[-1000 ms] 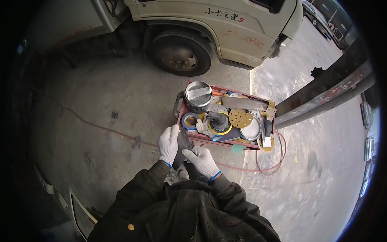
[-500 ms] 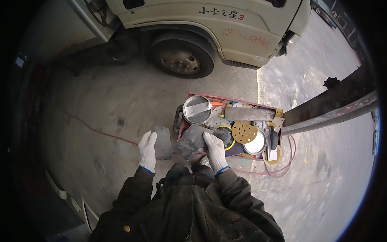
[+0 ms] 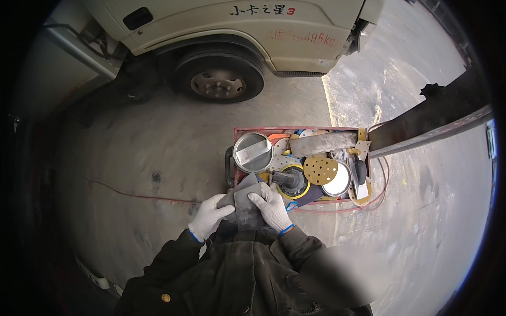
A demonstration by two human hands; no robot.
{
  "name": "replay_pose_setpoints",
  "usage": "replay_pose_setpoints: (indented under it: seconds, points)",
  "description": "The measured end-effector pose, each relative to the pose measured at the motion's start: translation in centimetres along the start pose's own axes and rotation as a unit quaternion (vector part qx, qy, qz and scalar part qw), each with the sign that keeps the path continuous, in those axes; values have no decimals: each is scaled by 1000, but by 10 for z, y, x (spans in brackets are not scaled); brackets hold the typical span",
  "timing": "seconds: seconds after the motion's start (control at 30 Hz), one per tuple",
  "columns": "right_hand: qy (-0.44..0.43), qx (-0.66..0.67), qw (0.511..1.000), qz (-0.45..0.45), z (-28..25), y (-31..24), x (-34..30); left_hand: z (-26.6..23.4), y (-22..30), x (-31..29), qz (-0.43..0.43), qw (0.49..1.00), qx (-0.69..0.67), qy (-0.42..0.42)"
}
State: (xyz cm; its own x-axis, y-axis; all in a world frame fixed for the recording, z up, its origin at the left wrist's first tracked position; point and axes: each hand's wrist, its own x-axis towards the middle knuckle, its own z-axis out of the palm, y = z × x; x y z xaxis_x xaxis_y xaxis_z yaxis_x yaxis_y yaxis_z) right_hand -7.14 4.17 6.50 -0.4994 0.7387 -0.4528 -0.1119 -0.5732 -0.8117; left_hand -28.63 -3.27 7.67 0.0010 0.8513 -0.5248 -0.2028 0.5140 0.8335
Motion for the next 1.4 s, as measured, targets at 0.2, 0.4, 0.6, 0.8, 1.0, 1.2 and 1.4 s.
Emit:
replay_pose_setpoints:
  seconds: [0.2,0.4,0.6,0.8,1.0,1.2,1.4]
  points:
    - [101,99,989,-52,24,10,18,-44,18,9,-28,940,-313,132]
    - [30,-356,930,-84,41,19,43,-111,41,30,-44,969,-177,-165]
    - [4,-351,935,-51,92,-13,63,-126,34,59,-154,935,-7,-319]
    - [228,27,972,44,7,-5,114,-142,23,50,-108,968,-52,-220]
    - [250,26,966,54,-19,17,169,-126,16,29,-60,986,-76,-133]
    - [363,80,928,-11,-88,-45,130,-121,6,18,1,993,-95,-71]
    - [393,160,903,59,-231,25,163,-98,19,13,8,992,-125,2]
